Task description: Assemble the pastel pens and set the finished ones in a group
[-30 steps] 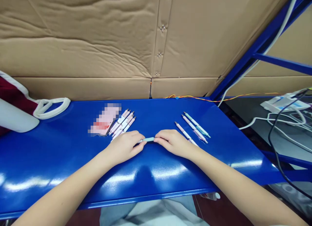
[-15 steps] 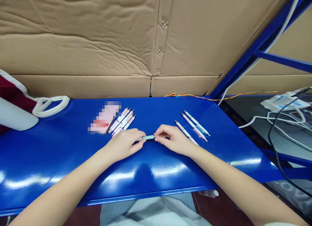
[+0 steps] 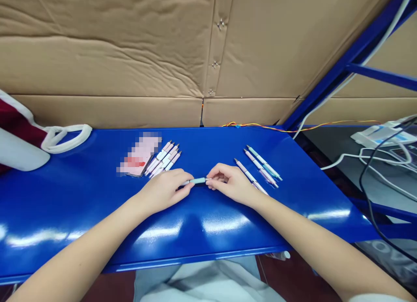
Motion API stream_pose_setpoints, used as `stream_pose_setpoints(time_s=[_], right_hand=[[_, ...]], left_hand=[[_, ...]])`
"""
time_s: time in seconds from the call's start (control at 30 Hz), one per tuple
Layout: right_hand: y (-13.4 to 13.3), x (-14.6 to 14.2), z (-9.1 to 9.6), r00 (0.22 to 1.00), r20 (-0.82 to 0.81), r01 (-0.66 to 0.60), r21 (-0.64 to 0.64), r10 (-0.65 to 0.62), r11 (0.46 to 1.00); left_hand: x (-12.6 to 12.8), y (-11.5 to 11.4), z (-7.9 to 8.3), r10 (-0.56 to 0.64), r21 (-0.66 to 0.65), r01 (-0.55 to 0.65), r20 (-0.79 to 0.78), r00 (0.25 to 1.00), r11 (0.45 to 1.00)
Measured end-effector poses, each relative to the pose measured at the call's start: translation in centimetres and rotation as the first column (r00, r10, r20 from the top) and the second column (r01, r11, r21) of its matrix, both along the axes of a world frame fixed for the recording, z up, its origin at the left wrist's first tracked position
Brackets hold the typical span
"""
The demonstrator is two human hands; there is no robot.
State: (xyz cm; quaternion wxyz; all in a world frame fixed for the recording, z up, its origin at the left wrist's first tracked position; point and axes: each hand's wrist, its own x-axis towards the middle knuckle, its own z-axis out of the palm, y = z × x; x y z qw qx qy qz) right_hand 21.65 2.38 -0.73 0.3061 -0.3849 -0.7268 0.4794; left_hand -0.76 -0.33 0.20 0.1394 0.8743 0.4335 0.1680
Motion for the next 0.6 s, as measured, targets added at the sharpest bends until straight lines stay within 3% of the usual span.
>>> stream_pose_setpoints(time_s=[0.13,0.33,0.43,0.6], right_hand=[[0.15,0.02,-0.08,0.999,0.038,-0.017,-0.004,0.017,1.0],[0.39,0.18,0.28,0.971,0.228,-0.112,0.161,0.074,0.981],[0.42,0.34,0.26,0.972,0.191,-0.167,0.148,0.137,0.975],[0.51,0.38,0.17,0.971,0.215,-0.152,0.21,0.106,0.966]], left_hand=[[0.07,-0.08,-0.02,0.009,0.023,-0.008,-0.022,1.0,1.0],[0.22,-0.15,-0.13,0.002,0.051,0.0,-0.046,0.999,0.999],[0.24,-0.13,-0.1,0.0,0.053,0.003,-0.041,0.999,0.999],[0.2,-0.14,-0.03,-0.001,0.068,0.003,-0.016,1.0,0.998]])
